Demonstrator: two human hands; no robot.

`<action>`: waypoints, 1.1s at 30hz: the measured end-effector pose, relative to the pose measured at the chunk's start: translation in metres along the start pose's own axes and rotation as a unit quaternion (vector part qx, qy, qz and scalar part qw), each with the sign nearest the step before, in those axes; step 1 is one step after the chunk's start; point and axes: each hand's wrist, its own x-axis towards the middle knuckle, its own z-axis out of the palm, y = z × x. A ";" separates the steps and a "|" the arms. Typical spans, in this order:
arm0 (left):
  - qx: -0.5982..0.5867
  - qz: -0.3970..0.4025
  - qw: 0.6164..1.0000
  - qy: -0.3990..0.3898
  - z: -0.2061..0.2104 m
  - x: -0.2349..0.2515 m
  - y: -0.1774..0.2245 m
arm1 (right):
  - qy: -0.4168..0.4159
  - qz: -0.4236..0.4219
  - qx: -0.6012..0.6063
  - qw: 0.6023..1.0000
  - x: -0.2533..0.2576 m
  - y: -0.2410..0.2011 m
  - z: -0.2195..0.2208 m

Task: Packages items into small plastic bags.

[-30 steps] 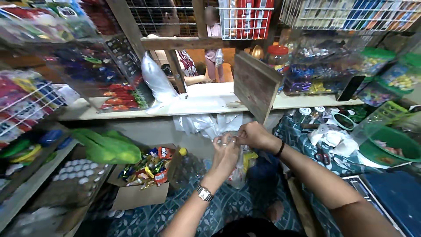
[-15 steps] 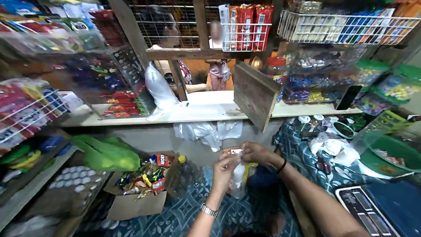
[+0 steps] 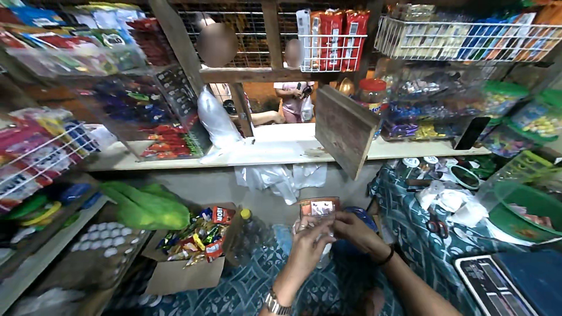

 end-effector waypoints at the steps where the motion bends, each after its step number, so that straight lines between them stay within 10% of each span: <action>1: 0.031 0.017 0.999 -0.010 -0.003 -0.002 0.003 | 0.004 -0.001 0.003 1.000 -0.002 0.004 0.002; 10: -0.315 -0.047 0.946 0.060 0.008 -0.010 -0.003 | -0.091 -0.018 0.135 0.987 -0.011 0.011 0.000; 26: -0.312 -0.085 0.942 0.083 -0.018 0.026 0.025 | -0.021 -0.279 -0.154 0.948 -0.024 -0.003 0.024; 33: -0.286 -0.099 0.945 0.125 -0.029 0.040 0.031 | -0.097 -0.304 -0.103 0.942 -0.013 0.004 0.041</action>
